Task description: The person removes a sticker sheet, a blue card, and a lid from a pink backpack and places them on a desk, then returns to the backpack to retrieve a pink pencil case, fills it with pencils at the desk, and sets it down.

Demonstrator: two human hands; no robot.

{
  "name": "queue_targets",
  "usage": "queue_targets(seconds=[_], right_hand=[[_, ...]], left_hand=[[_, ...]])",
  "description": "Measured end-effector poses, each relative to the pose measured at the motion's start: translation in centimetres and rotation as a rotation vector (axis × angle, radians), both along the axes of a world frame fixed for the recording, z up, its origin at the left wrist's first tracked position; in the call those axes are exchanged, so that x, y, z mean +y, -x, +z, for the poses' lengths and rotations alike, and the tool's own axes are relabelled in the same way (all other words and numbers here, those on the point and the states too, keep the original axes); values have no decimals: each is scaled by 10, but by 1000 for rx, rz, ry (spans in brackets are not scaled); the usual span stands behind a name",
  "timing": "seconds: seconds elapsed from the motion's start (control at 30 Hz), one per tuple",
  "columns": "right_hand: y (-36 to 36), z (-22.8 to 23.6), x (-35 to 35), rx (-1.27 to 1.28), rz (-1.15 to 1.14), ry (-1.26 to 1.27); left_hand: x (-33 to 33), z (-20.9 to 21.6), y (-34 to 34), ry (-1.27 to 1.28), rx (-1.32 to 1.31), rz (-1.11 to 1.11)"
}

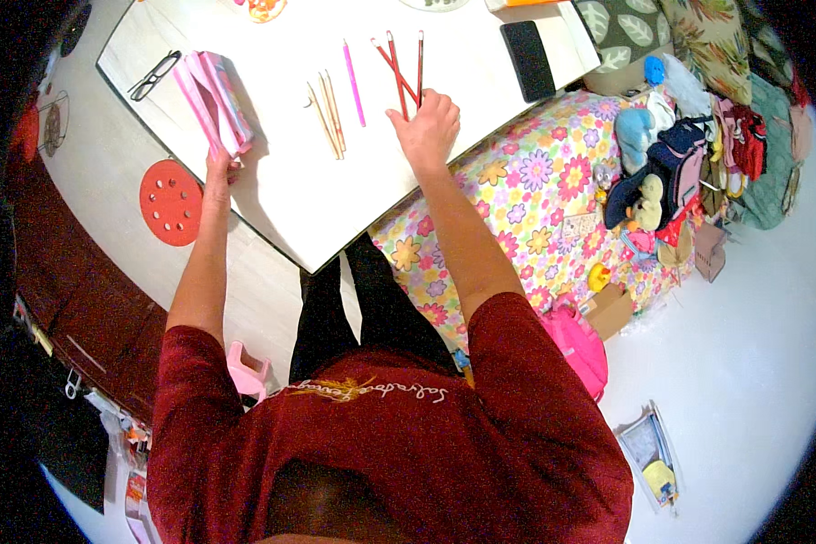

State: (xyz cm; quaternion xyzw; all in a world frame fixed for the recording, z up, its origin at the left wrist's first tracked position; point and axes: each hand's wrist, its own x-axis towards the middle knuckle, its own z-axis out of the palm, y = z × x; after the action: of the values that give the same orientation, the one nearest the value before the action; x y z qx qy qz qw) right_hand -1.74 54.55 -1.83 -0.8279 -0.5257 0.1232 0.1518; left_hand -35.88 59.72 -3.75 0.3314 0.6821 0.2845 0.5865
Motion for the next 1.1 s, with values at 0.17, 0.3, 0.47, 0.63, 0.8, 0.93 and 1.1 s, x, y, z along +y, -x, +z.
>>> queue_targets(seconds=[0.17,0.3,0.47,0.63,0.8,0.93,1.1], right_hand=[[-4,-14,6,146,-6,82],[-8,-13,14,84,60,178],[-5,-9,30,21,31,330],[-1,-5,35,-31,57,410],[2,3,29,71,14,414],[22,29,27,744,-177,343],[68,85,31,1835,-375,131]], left_hand=[[2,7,-2,-5,-13,-16],[4,7,0,22,-19,-53],[3,8,-1,21,-46,-34],[4,-15,12,6,-69,-98],[2,-32,21,54,5,-134],[8,-17,19,2,-73,-188],[16,-50,23,-154,38,-254]])
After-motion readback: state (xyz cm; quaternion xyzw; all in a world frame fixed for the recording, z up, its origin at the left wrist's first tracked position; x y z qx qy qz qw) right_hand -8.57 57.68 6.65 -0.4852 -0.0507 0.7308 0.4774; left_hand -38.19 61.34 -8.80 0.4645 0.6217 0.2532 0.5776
